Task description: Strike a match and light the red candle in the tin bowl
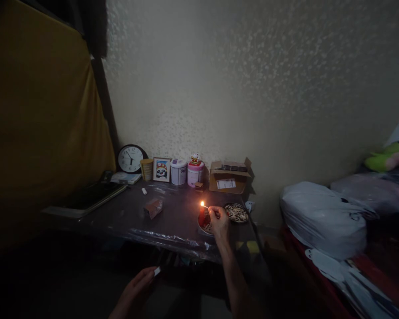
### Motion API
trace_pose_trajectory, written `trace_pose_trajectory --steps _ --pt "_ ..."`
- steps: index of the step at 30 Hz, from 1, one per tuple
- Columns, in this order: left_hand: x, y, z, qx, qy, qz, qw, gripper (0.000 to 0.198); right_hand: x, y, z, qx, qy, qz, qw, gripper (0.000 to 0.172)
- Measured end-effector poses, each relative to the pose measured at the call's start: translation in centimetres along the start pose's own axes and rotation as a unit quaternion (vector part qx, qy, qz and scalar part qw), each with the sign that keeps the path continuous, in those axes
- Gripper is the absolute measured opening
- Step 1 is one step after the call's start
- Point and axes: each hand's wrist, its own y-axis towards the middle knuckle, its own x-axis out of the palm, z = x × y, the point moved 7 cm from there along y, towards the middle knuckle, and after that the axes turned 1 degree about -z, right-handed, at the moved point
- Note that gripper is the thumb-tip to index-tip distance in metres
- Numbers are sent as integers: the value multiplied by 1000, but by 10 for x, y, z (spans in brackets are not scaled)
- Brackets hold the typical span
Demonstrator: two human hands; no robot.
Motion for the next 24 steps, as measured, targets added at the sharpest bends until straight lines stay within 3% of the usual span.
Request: trace_pose_trajectory --steps 24 --pt "-2 3 1 -1 12 -3 1000 36 8 2 27 7 -78 -21 997 25"
